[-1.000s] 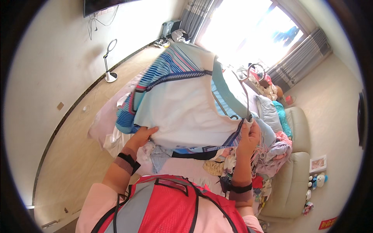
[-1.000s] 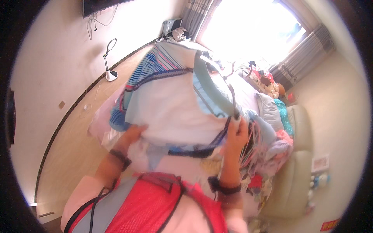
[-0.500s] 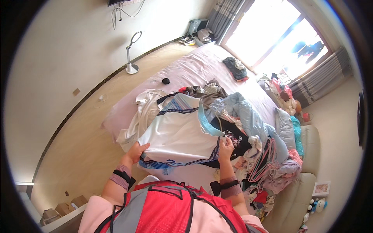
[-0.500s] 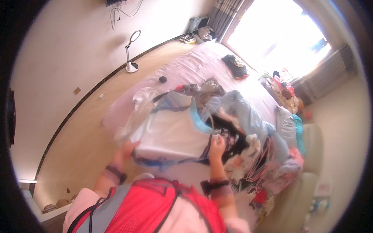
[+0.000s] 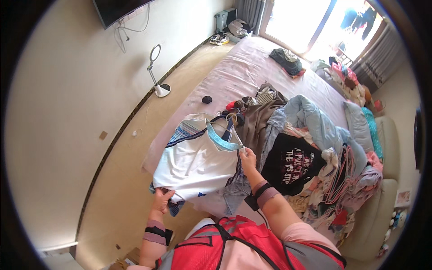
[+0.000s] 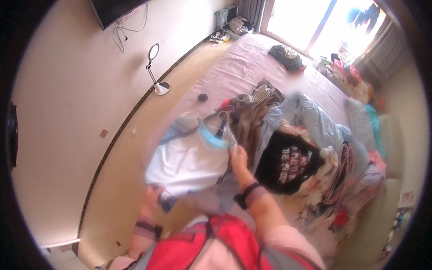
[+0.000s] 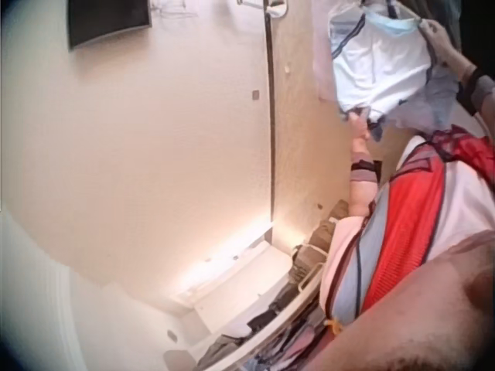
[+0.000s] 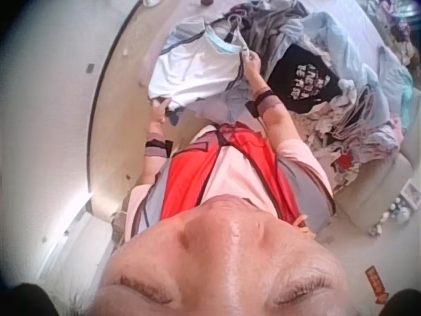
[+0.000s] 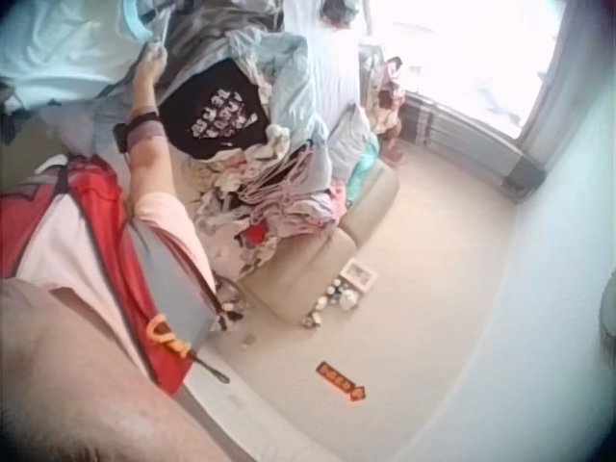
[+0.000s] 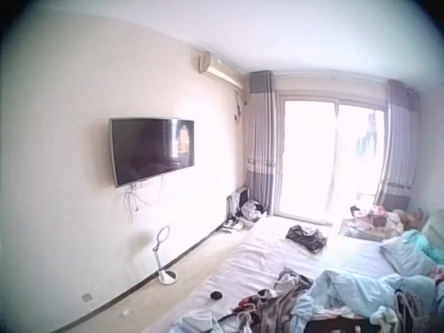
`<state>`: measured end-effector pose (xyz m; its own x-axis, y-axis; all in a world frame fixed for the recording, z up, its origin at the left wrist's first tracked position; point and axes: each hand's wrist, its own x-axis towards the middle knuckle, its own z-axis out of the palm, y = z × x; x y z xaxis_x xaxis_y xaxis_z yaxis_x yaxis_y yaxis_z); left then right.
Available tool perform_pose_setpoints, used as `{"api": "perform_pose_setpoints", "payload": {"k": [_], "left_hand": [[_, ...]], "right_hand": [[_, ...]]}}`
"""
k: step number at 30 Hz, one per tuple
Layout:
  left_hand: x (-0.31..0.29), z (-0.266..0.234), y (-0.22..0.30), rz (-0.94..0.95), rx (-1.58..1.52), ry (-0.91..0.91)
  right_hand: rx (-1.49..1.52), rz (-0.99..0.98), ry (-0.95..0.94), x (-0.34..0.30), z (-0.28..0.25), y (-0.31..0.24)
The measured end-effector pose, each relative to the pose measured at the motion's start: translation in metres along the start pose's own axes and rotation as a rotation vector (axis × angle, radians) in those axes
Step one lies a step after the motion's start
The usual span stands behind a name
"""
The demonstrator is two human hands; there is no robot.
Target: The person picks up clothing items from a bed, including a vest and t-shirts, places them onto hangers by hand, and hangs them on a rod inside a closet.
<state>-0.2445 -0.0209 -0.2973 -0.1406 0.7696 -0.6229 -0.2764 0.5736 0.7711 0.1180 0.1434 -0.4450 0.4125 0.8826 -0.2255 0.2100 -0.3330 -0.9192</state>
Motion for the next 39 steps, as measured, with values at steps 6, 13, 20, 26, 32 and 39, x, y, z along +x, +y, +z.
{"api": "perform_pose_setpoints", "payload": {"k": [6, 13, 20, 26, 32, 39], "left_hand": [[0.071, -0.01, -0.013, 0.078, -0.097, 0.002], [0.12, -0.012, -0.033, 0.164, 0.169, 0.072], [0.13, -0.01, -0.038, 0.037, 0.239, -0.019], [0.135, -0.029, -0.069, 0.072, 0.36, -0.099], [0.123, -0.028, -0.082, 0.052, 0.726, -0.097], [0.123, -0.024, -0.096, -0.156, 0.602, -0.181]], "right_hand": [[-0.134, 0.051, 0.063, 0.035, 0.034, -0.007], [-0.249, 0.078, 0.078, 0.054, 0.043, -0.013], [-0.298, 0.122, 0.072, 0.07, 0.046, -0.004], [-0.316, 0.207, 0.041, 0.072, 0.056, -0.005], [-0.674, 0.133, 0.05, 0.077, 0.058, 0.0], [-0.527, -0.066, 0.197, 0.056, 0.03, 0.016]]}}
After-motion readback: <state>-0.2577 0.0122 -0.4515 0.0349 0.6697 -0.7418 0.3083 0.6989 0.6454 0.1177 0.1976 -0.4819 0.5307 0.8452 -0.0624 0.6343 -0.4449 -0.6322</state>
